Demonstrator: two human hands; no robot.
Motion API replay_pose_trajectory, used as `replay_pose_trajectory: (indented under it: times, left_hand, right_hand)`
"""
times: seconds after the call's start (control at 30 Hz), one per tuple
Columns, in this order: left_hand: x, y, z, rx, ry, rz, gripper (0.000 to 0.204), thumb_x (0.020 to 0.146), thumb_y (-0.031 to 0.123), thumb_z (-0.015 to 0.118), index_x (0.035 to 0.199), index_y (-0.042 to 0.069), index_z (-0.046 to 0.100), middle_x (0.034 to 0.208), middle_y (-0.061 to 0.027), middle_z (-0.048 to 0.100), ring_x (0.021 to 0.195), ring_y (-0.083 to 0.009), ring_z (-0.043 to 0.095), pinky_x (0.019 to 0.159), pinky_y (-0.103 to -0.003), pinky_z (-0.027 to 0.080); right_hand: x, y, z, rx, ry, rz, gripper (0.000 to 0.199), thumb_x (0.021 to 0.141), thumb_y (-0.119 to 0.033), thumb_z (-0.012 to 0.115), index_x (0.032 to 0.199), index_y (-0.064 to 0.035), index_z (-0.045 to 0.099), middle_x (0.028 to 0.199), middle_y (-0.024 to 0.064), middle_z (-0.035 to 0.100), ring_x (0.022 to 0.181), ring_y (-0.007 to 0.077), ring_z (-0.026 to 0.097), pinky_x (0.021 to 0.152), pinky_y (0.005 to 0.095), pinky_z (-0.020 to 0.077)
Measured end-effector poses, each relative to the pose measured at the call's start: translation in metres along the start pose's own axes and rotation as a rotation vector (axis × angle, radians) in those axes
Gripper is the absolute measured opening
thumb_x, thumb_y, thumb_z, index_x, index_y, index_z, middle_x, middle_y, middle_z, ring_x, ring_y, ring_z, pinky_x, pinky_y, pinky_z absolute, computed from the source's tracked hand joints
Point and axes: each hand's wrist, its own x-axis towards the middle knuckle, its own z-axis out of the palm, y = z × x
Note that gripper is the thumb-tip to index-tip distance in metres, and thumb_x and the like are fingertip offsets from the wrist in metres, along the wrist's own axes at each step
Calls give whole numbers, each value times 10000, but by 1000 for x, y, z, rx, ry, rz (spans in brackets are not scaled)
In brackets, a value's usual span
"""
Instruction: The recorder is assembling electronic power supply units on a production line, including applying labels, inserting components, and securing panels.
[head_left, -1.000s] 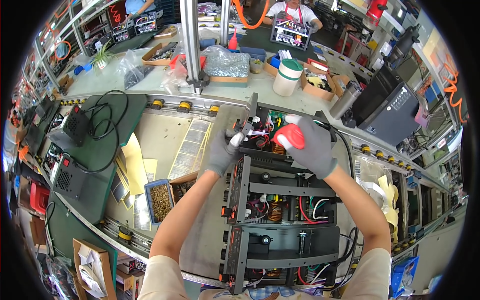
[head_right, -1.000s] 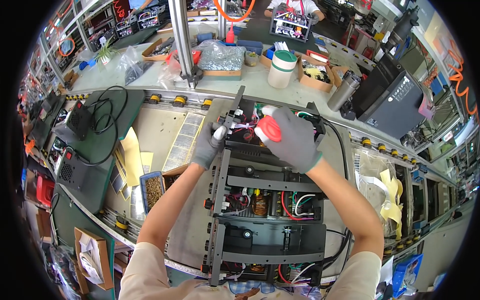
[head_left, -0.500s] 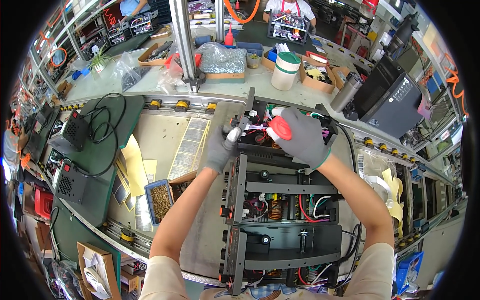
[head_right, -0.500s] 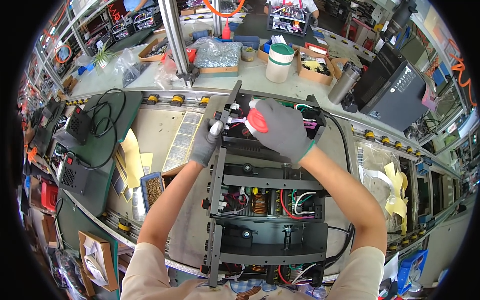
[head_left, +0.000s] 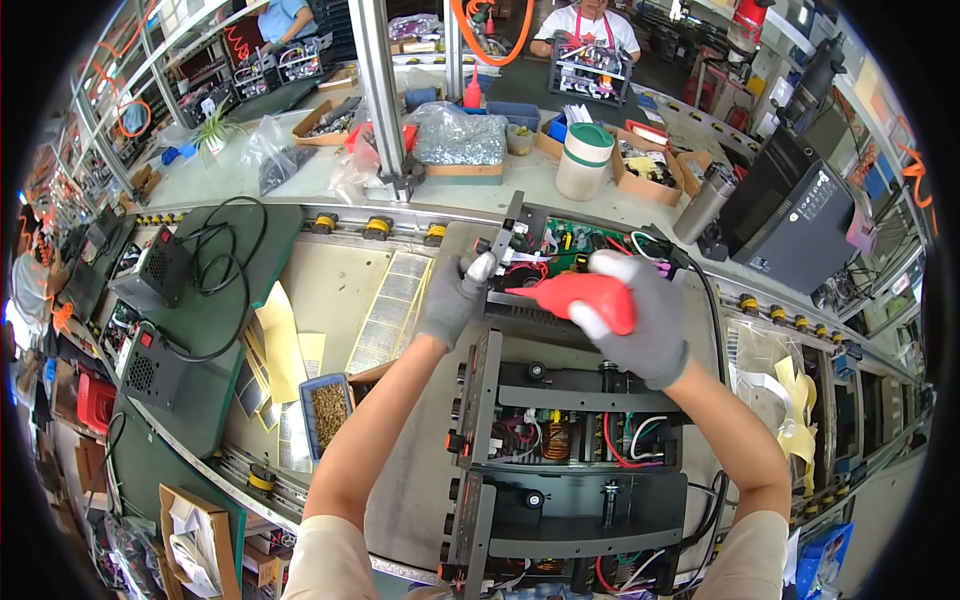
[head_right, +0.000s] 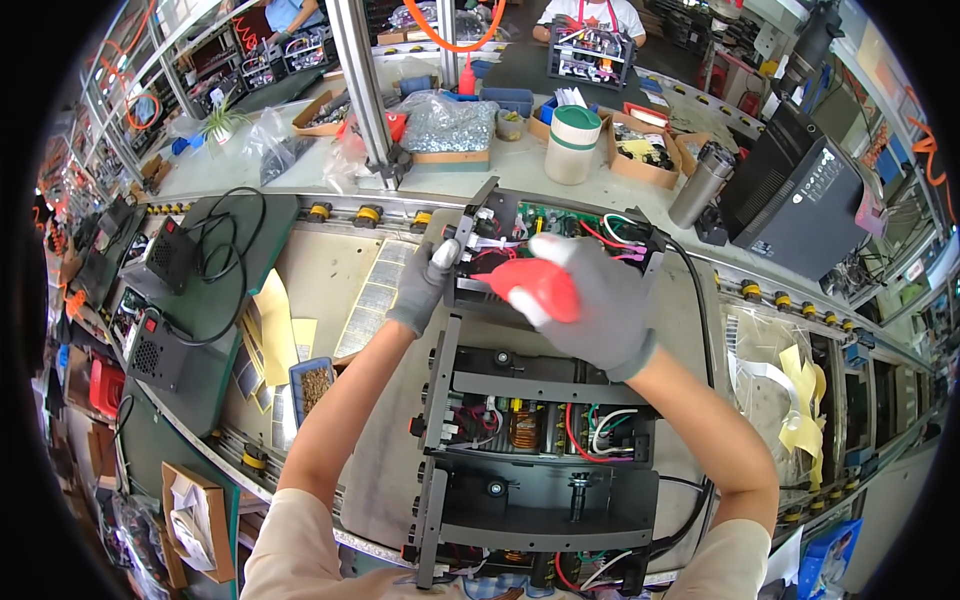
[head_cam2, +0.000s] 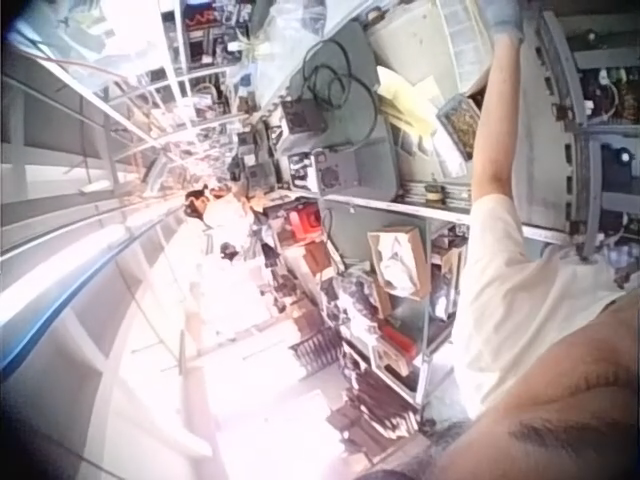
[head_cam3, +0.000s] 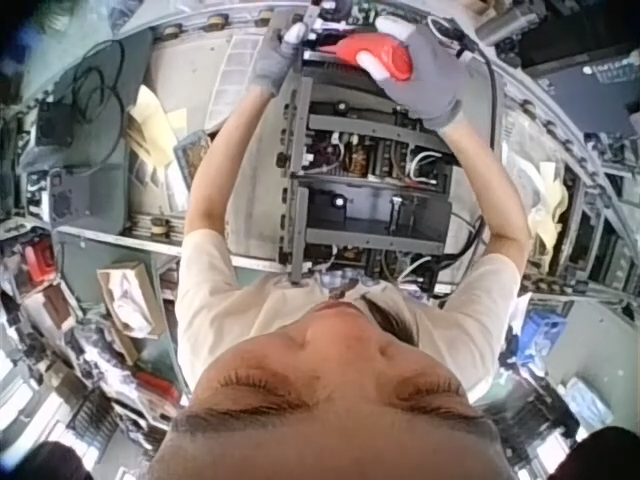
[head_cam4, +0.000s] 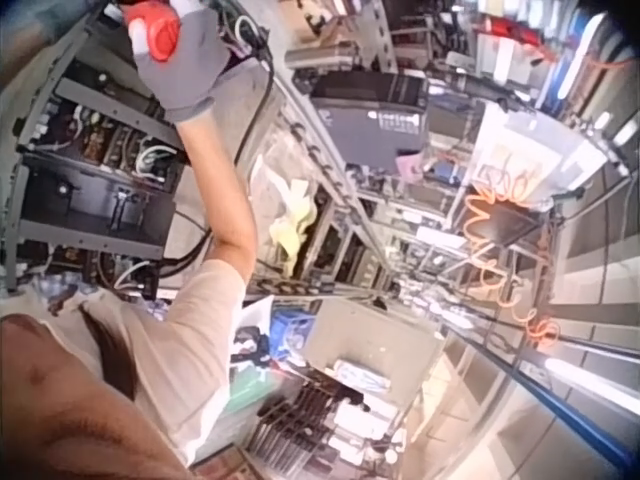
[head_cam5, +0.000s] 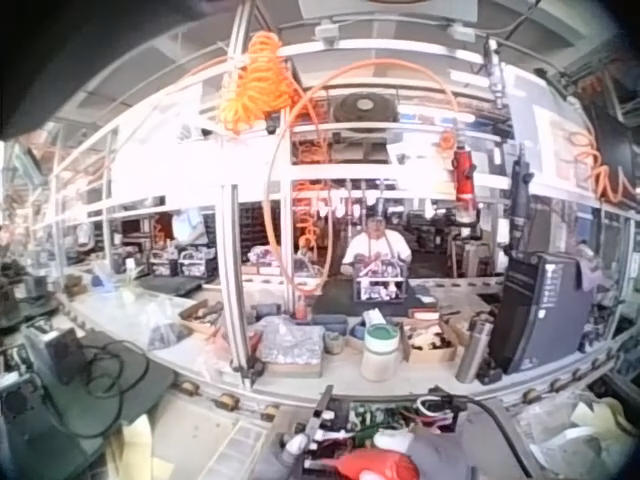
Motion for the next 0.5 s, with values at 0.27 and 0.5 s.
replay_pose_trajectory:
  times: [0.27, 0.5]
  left_hand:
    - [4, -2, 2, -51, 11, 19, 721, 767, 664, 594, 897, -42, 530, 702, -56, 516, 687, -134, 472, 643, -296, 434]
    - [2, 2, 0, -40, 12, 10, 698, 766, 670, 589, 859, -20, 533, 699, -58, 517, 682, -134, 477, 634, -302, 434]
  right_hand:
    - [7, 11, 37, 71, -27, -31, 502, 694, -258, 791, 1090, -47, 566, 857, 115, 611, 706, 261, 628, 608, 332, 510]
    - [8, 19, 45, 7, -37, -52, 491, 704, -254, 784, 1094, -49, 569, 897, 107, 614, 706, 266, 626, 605, 333, 508]
